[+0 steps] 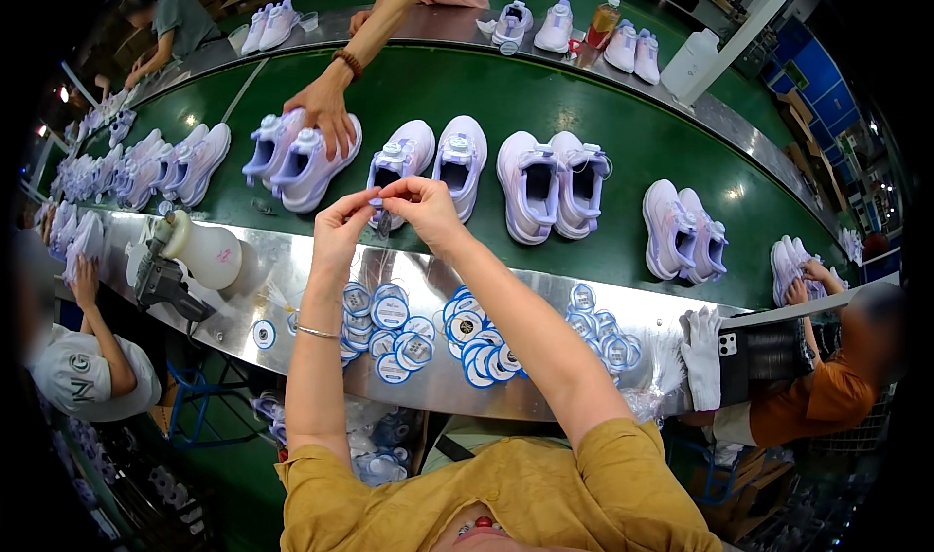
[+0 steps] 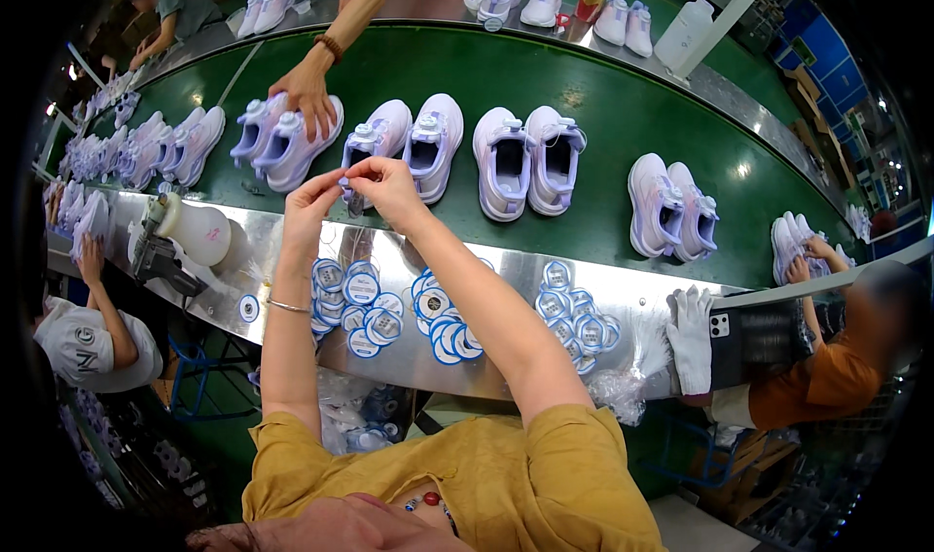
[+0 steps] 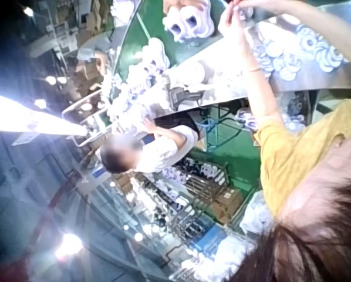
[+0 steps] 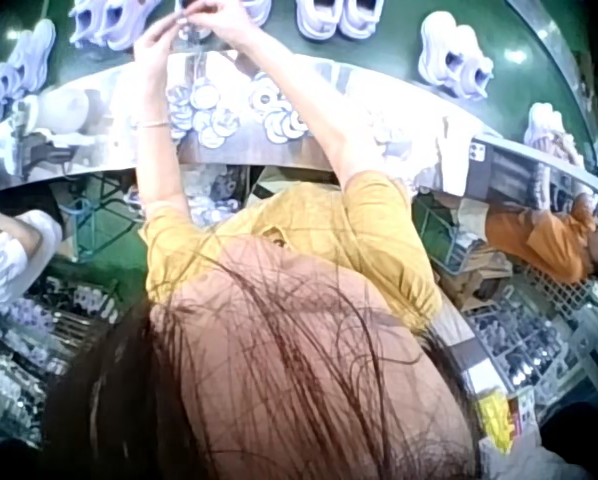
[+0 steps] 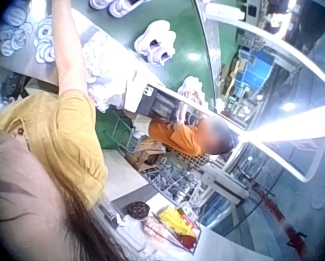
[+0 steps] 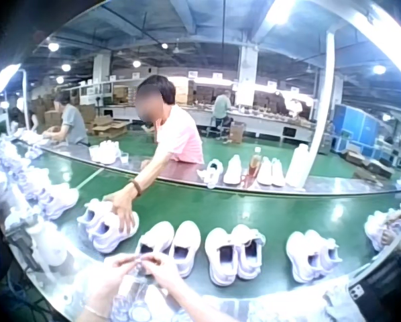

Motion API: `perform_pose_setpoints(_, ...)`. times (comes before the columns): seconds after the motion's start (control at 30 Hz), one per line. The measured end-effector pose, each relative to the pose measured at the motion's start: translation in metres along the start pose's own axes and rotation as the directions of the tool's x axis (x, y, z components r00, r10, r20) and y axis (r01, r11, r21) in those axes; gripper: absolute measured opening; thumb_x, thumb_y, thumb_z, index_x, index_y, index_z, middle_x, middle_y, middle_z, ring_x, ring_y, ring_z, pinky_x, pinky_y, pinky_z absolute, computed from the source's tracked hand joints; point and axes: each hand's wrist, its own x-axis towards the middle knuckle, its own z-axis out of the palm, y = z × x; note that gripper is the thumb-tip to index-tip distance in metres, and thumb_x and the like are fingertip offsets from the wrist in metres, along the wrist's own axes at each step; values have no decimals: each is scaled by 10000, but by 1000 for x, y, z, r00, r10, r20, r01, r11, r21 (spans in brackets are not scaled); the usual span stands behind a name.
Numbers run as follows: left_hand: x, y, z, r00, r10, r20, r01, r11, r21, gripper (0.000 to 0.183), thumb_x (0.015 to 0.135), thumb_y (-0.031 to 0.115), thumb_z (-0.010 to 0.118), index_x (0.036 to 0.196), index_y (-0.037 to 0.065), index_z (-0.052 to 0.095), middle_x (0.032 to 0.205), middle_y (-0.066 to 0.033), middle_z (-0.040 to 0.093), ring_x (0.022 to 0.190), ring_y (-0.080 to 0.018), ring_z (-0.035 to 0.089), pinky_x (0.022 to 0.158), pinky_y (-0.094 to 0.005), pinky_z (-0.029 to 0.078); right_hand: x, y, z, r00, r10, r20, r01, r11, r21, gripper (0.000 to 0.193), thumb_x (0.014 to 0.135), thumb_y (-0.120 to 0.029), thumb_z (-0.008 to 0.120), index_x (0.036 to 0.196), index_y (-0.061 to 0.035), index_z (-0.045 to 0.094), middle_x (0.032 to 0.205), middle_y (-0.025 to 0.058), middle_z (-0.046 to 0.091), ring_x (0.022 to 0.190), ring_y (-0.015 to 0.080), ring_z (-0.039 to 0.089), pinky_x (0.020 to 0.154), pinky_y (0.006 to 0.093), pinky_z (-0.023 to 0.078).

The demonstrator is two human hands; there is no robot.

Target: The person repeatedly picks small circular labels from a pile on the table, peels off the backing, and sticks each label onto the tongue of a white sneaker on the conveyor belt. The person handles the shoes and labels by hand, working continuously along the moving line.

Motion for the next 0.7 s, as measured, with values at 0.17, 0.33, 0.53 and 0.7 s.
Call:
perform_pose_setpoints(0.17,7,-5,-13,994,30,104,-25,998,-50,403,817,-46,602,1216,4,586,807,2,604,776,-69,541,746,-209,437,8,-2,4,998,-38,56,38,999,-7,177,769,-11,653,943,6,626,820,30,623,755,86,563,680,218,455)
perform_pose_setpoints(0.33,14,-2,-14,987,-28,159,32,999,-18,463,796,-42,621,1251,2,553,808,-10,617,772,-78,558,746,-216,442,13,-8,-4,990,-12,142,24,996,-81,215,732,-7,661,939,12,608,786,21,596,737,86,559,670,223,464)
perform_pose_setpoints(0.53,19,-3,1,981,-61,184,61,998,4,505,775,-53,617,1271,-15,526,804,-33,626,759,-90,576,741,-223,451,18,-2,-29,973,-60,223,87,989,-117,219,737,-21,656,951,-7,612,771,19,587,720,84,541,666,230,452)
perform_pose_setpoints(0.7,19,0,18,983,-68,171,66,998,18,511,780,-60,605,1281,-31,509,803,-44,628,752,-96,586,746,-223,456,16,-5,-39,967,-15,256,42,994,-99,196,726,-2,661,913,-6,604,733,8,580,687,79,536,647,232,444)
